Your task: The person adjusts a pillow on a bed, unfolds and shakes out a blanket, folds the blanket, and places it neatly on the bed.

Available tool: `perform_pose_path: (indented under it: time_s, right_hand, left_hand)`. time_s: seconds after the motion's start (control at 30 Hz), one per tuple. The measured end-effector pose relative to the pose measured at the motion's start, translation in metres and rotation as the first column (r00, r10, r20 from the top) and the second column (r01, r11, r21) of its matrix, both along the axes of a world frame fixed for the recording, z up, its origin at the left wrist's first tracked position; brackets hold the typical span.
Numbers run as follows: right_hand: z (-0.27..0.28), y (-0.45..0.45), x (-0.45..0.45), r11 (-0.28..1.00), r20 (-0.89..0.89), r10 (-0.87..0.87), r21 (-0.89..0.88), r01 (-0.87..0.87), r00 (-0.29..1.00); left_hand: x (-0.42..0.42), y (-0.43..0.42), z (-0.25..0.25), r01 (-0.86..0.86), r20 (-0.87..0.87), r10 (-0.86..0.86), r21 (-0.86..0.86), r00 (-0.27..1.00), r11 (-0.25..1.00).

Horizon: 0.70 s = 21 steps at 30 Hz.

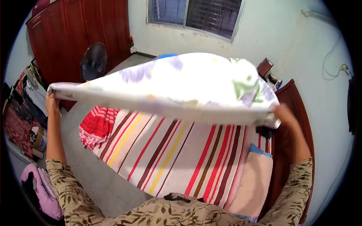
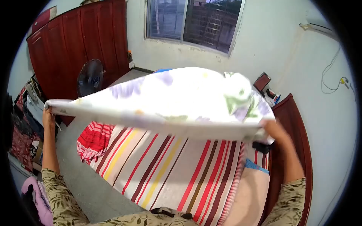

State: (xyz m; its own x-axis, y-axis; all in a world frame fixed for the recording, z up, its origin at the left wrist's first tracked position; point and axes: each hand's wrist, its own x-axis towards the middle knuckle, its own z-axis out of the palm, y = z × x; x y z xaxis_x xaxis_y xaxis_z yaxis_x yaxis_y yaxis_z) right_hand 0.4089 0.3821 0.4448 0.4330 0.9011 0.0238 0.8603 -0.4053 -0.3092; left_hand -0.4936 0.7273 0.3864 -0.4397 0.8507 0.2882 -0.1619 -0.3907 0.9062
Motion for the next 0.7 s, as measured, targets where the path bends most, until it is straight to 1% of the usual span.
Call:
perform_pose_path:
  time_s: [0.03,0.07,0.1,0.13,0.17,0.2,0.23,0.27,0.3,0.33,0.37,0.4,0.43,0.47,0.5,0.53,0.57,0.6,0.63,0.67,0.7]
  right_hand:
    - [0.014,0.0,0.004,0.976,-0.018,0.029,0.215,-0.024,0.999]
    - [0.036,0.001,0.006,0.901,-0.018,0.052,0.432,-0.039,0.998]
    - [0.039,0.001,0.002,0.857,0.049,0.052,0.51,-0.07,0.997]
    - [0.035,-0.004,-0.006,0.809,0.111,0.047,0.578,-0.103,0.993]
    - [0.014,-0.005,-0.004,0.815,0.136,0.032,0.569,-0.104,0.99]
    - [-0.017,-0.006,-0.003,0.874,0.031,0.04,0.484,-0.05,0.999]
    - [-0.051,-0.011,-0.017,0.937,0.16,0.04,0.338,-0.093,0.986]
    - [-0.075,-0.017,-0.049,0.976,0.147,0.118,0.164,-0.141,0.982]
    - [-0.132,-0.021,-0.051,0.983,0.055,0.104,0.149,-0.112,0.993]
    - [-0.17,-0.029,-0.073,0.957,-0.084,0.19,0.239,-0.166,0.978]
    - [-0.178,-0.035,-0.108,0.987,-0.332,0.131,0.135,-0.09,0.934]
    - [-0.207,-0.038,-0.127,0.955,-0.418,0.215,0.279,-0.1,0.883]
    - [-0.222,-0.04,-0.15,0.957,-0.444,0.209,0.277,-0.089,0.871]
    - [-0.238,-0.038,-0.172,0.959,-0.474,0.203,0.274,-0.075,0.857]
    - [-0.255,-0.033,-0.191,0.959,-0.441,0.231,0.252,-0.128,0.867]
    - [-0.269,-0.028,-0.209,0.956,-0.406,0.262,0.23,-0.18,0.875]
    - [-0.276,-0.022,-0.228,0.953,-0.42,0.284,0.219,-0.207,0.862]
    - [-0.277,-0.016,-0.247,0.949,-0.434,0.307,0.211,-0.236,0.847]
    - [-0.275,-0.01,-0.264,0.944,-0.412,0.329,0.171,-0.283,0.849]
    - [-0.269,-0.005,-0.275,0.936,-0.392,0.352,0.127,-0.329,0.85]
    - [-0.265,-0.001,-0.283,0.929,-0.373,0.37,0.149,-0.338,0.851]
  left_hand:
    - [0.031,-0.019,0.019,-0.059,-0.028,0.058,-0.016,0.998,0.998]
    - [0.055,-0.029,0.038,-0.112,-0.046,0.111,-0.017,0.993,0.994]
    - [0.054,-0.027,0.046,-0.042,-0.127,0.035,-0.051,0.991,0.998]
    - [0.05,-0.022,0.045,-0.068,-0.081,0.067,-0.013,0.994,0.998]
    - [0.033,-0.011,0.039,-0.049,-0.072,0.051,0.035,0.996,0.998]
    - [0.01,0.006,0.032,-0.029,-0.065,0.034,0.083,0.997,0.996]
    - [-0.011,0.019,0.022,-0.054,-0.078,0.064,0.118,0.995,0.991]
    - [-0.043,0.039,0.009,-0.086,0.005,0.086,0.074,0.996,0.994]
    - [-0.042,0.029,0.004,-0.138,-0.003,0.138,0.006,0.99,0.99]
    - [-0.093,0.062,-0.035,-0.056,0.063,0.051,0.081,0.997,0.995]
    - [-0.079,0.052,-0.045,-0.176,0.044,0.176,0.01,0.983,0.984]
    - [-0.088,0.058,-0.068,-0.115,-0.037,0.116,0.012,0.993,0.993]
    - [-0.03,0.029,-0.068,-0.081,-0.05,0.081,0.002,0.995,0.997]
    - [0.02,0.014,-0.077,-0.023,-0.191,0.029,0.035,0.981,0.999]
    - [0.07,0.0,-0.087,0.037,-0.324,-0.011,0.072,0.946,0.997]
    - [0.119,-0.018,-0.099,0.196,-0.493,-0.164,0.014,0.854,0.981]
    - [0.186,-0.054,-0.094,0.295,-0.766,-0.199,-0.013,0.611,0.955]
    - [0.246,-0.078,-0.108,0.417,-0.757,-0.365,-0.135,0.542,0.899]
    - [0.299,-0.109,-0.117,0.435,-0.91,-0.357,-0.241,0.21,0.868]
    - [0.371,-0.182,-0.064,0.525,-0.624,-0.75,-0.573,0.218,0.629]
    - [0.389,-0.195,-0.11,0.528,-0.655,-0.755,-0.637,0.012,0.561]
